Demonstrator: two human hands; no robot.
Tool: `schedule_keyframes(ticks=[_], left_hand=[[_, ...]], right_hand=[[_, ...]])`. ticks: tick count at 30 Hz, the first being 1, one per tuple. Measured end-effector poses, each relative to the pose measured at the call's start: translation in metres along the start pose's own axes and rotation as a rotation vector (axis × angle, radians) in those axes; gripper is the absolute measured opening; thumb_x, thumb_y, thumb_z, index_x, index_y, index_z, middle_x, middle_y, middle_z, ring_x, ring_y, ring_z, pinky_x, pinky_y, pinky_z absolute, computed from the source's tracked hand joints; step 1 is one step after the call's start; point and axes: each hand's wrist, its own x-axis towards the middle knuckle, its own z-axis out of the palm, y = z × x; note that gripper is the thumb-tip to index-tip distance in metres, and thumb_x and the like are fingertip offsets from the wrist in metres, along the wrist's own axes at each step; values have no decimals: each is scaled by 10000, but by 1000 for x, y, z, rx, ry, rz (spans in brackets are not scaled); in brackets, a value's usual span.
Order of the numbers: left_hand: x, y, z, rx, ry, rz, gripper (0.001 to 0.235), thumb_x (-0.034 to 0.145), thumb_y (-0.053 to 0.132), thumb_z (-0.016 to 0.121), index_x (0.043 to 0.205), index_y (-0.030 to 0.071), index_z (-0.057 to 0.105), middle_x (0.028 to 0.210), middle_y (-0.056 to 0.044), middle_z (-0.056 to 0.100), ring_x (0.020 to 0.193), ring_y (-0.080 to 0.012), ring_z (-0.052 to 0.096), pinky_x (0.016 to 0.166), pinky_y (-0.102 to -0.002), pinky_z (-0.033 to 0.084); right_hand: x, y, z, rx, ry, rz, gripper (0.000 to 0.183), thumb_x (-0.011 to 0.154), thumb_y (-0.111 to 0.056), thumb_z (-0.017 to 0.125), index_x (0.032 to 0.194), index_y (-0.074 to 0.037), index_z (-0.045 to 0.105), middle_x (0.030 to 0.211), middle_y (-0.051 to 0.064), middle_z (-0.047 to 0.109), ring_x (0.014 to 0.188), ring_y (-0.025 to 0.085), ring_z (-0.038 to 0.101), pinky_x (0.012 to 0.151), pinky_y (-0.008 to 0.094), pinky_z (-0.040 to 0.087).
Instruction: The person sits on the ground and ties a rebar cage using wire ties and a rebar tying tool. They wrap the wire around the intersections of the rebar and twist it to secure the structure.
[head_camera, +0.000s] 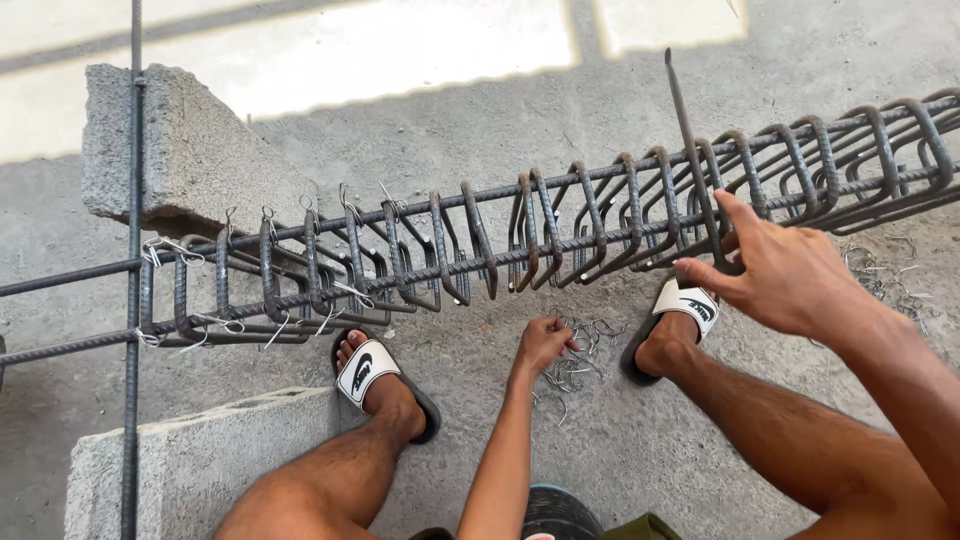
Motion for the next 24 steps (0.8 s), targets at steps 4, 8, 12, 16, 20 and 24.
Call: schedule_keyframes(ticks=[4,8,12,16,20,24], left_hand=[[-25,17,30,22,-75,5,219,873,23,632,672,98,583,636,-44,653,611,-171,723,537,-224,483],[-57,58,71,238,-395,-50,126,865,46,610,749,71,650,650,-68,711,564,-128,671,503,-214,457],[-117,155,107,683,-814,69,214,769,205,600,621,61,656,549,-67,672,488,-132,611,476,-252,385],[-193,257,130,1123,-895,126,210,731,272,580,641,96,651,593,-38,709,510,-127,584,499,-256,399],[-241,313,116,1138,-917,348,204,654,262,586,584,72,609,523,-47,616,458,-185,538,428,-308,437],[-245,352,84,815,-732,718,171,774,252,622,660,135,570,599,29,575,466,-99,510,433,-198,450]], right_hand=[[-19,17,-13,249,272,-139,561,967,-316,662,1465,-72,577,985,97,779,777,221,756,556,331,616],[-42,19,-27,423,380,-221,334,990,-161,677,1307,-61,712,830,152,753,576,212,666,410,301,486],[-51,21,-24,404,259,-161,250,972,-202,665,1190,-125,761,616,129,764,329,158,465,311,277,319],[-58,25,-18,408,307,-223,241,962,-189,680,1175,-124,772,577,110,736,336,146,467,312,269,308],[-74,12,-16,587,141,-198,299,985,-254,607,1183,-145,803,682,91,793,492,186,630,429,316,449],[-62,9,17,1196,-161,-846,690,1057,-545,300,991,-27,752,914,134,778,843,235,757,840,430,679]])
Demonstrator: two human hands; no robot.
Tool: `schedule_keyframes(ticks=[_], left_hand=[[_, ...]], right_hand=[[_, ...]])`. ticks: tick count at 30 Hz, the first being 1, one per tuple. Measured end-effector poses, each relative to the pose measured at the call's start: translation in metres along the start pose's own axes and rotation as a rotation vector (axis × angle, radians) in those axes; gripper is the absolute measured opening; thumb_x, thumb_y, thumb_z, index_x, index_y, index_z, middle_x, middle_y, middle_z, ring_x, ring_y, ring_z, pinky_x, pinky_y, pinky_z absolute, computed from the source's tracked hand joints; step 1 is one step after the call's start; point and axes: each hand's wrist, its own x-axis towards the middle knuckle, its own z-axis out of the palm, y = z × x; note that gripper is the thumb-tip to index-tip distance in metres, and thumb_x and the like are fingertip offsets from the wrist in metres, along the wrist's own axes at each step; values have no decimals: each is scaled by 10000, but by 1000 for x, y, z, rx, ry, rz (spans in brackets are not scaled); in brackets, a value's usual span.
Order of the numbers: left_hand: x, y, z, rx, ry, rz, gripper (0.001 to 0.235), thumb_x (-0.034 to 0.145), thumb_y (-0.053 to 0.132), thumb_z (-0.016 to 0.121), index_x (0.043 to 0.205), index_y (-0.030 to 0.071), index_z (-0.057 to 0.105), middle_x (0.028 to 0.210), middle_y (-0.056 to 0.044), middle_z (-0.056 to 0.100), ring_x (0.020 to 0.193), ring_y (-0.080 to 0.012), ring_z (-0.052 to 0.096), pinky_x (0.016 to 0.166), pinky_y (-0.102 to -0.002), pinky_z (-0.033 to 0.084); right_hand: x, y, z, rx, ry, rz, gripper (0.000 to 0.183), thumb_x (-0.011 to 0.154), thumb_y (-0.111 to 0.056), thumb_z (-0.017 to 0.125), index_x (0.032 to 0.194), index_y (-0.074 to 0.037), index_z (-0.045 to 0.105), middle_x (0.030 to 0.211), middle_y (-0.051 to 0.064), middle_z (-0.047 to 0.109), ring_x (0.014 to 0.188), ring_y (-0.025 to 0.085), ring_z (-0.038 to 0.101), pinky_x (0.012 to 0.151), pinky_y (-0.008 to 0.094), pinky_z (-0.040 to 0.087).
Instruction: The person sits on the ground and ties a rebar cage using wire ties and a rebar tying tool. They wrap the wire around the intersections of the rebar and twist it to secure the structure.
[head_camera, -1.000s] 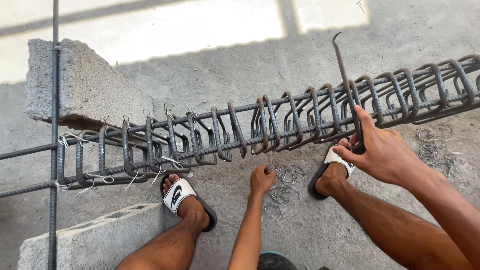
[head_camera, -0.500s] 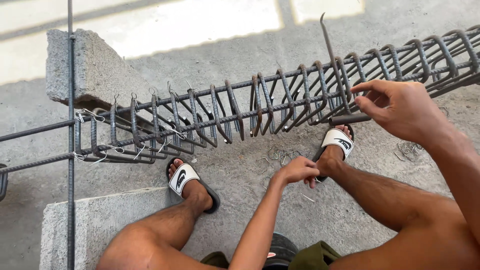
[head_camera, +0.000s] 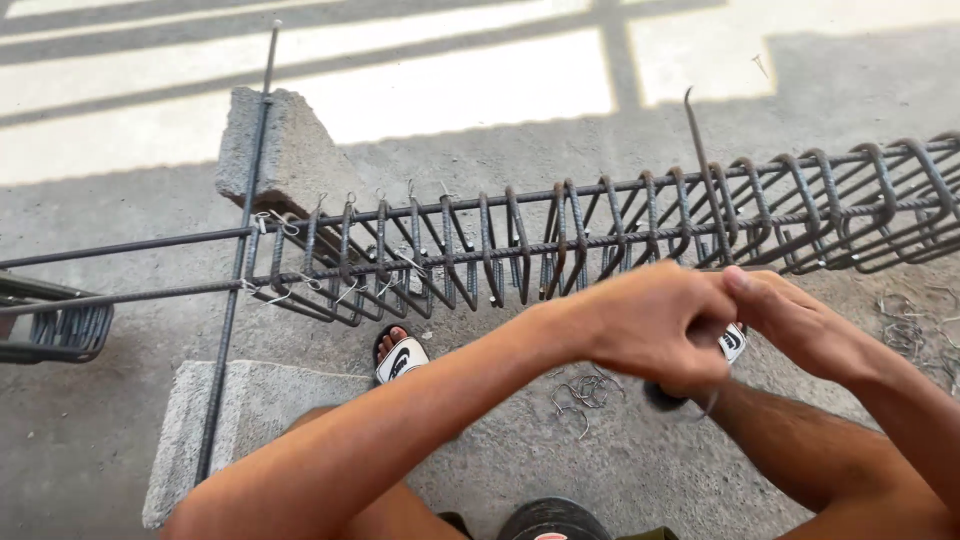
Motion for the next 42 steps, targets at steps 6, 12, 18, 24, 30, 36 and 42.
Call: schedule_keyframes(ticks=[6,12,18,24,30,36,42], left_hand=[[-27,-5,-58,67,908,252,227,850,60,628,739,175,467,631,69,424,507,-59,367,414,-184,305],[-39,-25,-29,-530,1002,175,122,881,60,542,783,132,550,631,4,576,497,-54,451,414,-176,314],[-53,-57,-27,-651,689,74,195,1003,254,516,1001,68,575,709,-9,628,529,-71,522,446,-199,422],[-68,-61,-36,-775,315,-47,582,1054,475,406,769,30,650,574,-32,555,432,-113,461,420,-270,426],[-78,-80,-21,-772,306,-187,439,1000,326,541,634,95,612,547,13,503,455,-80,421,429,-234,336],[-83,-76,-19,-839,385,-149,466,1024,275,555,614,55,580,671,-67,629,570,-110,590,440,-242,532],[-85,-64,-19,-906,382,-131,397,1016,246,566,675,58,643,547,22,470,471,-67,389,447,-209,374]], right_hand=[[32,-49,26,553,-86,-174,569,1031,-413,550,1392,24,601,1335,199,684,1336,335,590,1093,563,464],[60,-60,34,461,16,-222,246,1102,-299,495,976,-154,649,1252,146,662,1301,273,599,1100,513,478],[70,-31,19,453,-20,-83,337,1166,-254,369,1063,-78,638,745,77,633,1089,297,710,860,456,550],[78,-8,27,203,-77,115,493,1106,-291,419,1007,52,758,606,80,540,665,241,668,647,418,559],[75,10,30,170,-130,375,581,1078,-290,426,992,119,829,665,142,629,565,187,490,511,364,402],[73,-1,43,445,-179,327,445,1061,-243,467,987,80,764,753,154,665,902,296,688,865,508,536],[77,-6,42,499,-235,250,397,1042,-178,521,1024,117,786,645,95,631,630,174,576,716,403,516]])
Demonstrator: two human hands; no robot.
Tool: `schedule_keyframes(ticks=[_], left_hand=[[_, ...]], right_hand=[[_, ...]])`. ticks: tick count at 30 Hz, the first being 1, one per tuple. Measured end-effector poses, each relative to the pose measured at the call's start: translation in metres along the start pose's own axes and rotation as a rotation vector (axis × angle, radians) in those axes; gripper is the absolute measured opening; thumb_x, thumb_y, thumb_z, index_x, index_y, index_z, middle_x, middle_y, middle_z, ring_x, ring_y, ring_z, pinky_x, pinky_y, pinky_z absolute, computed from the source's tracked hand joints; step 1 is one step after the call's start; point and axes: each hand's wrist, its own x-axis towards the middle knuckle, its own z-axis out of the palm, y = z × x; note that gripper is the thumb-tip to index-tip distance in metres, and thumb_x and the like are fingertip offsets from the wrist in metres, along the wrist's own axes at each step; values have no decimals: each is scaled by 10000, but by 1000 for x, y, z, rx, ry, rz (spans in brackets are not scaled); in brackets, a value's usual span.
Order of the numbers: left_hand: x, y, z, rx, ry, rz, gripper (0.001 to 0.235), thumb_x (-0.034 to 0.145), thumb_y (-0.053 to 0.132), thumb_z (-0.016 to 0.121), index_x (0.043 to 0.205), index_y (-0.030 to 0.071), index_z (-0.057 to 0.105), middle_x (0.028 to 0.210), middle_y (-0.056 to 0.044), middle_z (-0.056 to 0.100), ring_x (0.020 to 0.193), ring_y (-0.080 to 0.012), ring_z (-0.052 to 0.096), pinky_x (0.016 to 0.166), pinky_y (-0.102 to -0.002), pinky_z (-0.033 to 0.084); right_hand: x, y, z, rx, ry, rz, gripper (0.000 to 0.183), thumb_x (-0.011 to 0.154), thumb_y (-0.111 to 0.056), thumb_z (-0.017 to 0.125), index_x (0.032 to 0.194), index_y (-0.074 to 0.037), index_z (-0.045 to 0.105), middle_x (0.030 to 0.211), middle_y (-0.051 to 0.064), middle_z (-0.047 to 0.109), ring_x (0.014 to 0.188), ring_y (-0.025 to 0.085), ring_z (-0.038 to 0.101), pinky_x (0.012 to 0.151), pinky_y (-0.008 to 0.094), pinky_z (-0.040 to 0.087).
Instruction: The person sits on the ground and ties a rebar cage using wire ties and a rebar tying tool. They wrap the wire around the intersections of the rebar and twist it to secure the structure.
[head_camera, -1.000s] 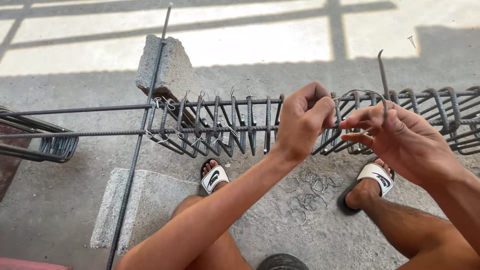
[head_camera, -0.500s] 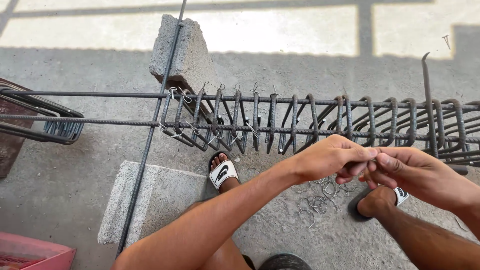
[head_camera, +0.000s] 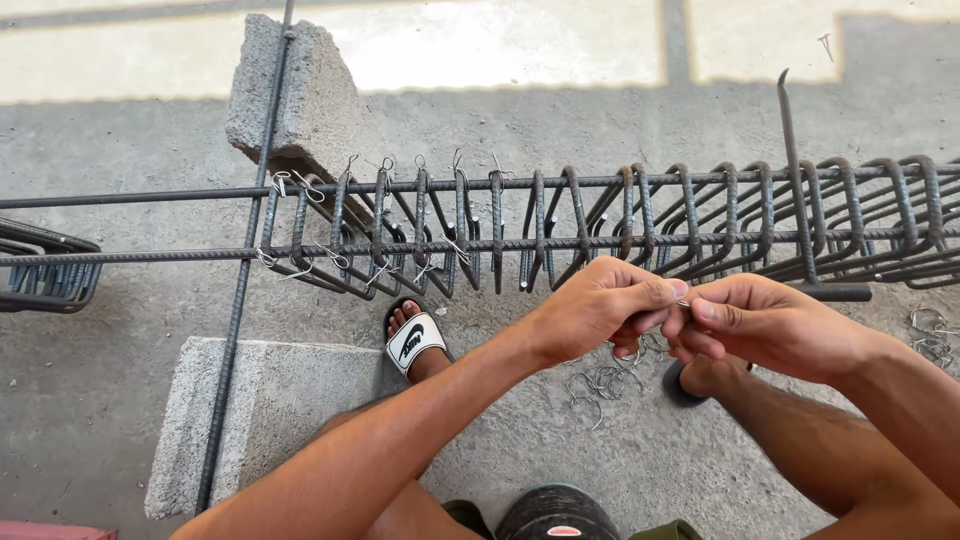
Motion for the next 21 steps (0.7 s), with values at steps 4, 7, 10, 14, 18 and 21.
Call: schedule_keyframes(ticks=[4,7,10,14,18,21], left_hand=[[-2,4,0,-46,-24,5,411,996,228,575,606,99,572,579,8,527,474,-57,375,443,-200,328],[-3,10,-2,76,-31,51,394,1018,242,561,660,88,618,605,-51,646,454,-56,431,431,-191,344],[-5,17,-1,76,6,56,436,1004,245,547,589,118,515,534,29,444,459,-66,392,450,-221,343],[-7,17,-4,140,11,46,445,1003,273,554,587,124,507,532,26,438,459,-76,412,457,-228,365],[-7,16,-8,119,-31,45,393,1001,253,580,635,116,540,553,28,452,474,-66,408,457,-216,380],[-6,21,-9,133,-22,27,416,998,270,579,617,113,519,547,35,432,472,-65,395,463,-223,377]], right_hand=[[1,-6,8,44,-68,-61,437,1049,-203,499,1074,138,771,746,122,684,714,196,595,792,445,516],[1,-5,8,-58,-22,5,493,1027,-310,485,1121,87,761,1107,193,783,1112,285,690,963,465,522],[6,-9,14,48,-54,-19,526,1036,-390,503,1043,65,768,1057,200,771,1040,288,681,970,504,484],[12,-13,19,-68,-78,-20,522,1044,-385,450,730,-27,665,873,185,711,961,307,660,967,521,497],[16,-12,21,-55,-61,18,558,1000,-451,488,581,-90,561,832,203,732,943,324,666,973,540,486],[15,-12,25,-15,-105,18,569,1040,-453,391,611,-102,523,833,198,723,950,326,685,927,510,494]])
